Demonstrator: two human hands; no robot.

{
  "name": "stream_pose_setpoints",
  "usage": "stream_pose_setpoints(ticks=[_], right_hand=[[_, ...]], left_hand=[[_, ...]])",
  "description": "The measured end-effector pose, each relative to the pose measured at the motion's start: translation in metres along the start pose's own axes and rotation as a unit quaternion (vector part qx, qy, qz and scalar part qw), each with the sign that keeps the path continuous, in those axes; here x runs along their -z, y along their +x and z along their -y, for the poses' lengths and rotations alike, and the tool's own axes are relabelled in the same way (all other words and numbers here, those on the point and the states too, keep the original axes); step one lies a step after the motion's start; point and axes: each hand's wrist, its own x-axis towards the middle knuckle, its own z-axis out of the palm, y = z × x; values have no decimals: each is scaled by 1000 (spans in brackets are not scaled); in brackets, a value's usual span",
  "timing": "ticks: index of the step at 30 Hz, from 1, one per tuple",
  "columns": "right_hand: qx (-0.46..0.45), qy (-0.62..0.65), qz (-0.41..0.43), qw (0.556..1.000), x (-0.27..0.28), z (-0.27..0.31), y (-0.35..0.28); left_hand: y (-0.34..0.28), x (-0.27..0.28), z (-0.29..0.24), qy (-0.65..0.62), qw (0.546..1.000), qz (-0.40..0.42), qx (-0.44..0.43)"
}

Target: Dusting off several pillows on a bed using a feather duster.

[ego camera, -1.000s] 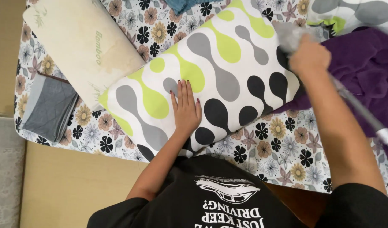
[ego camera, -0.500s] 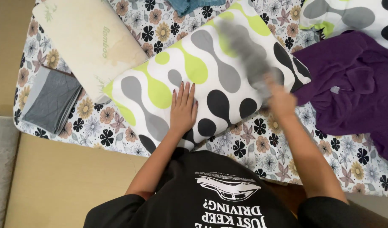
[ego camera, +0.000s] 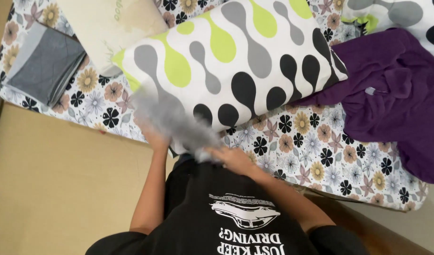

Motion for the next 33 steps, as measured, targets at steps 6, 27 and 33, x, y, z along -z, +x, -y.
stream_pose_setpoints(ticks=[6,27,33], right_hand=[[-105,-57,-167,979,109,-41,4],[-435,24,-344,832,36,-124,-97],[-58,0,-121,991,22,-34,-85]], left_hand=[[-52,-99,154,-412,872,18,263],[-133,-75,88,-477,856,60,190],[-139,-90,95,-491,851,57,176]])
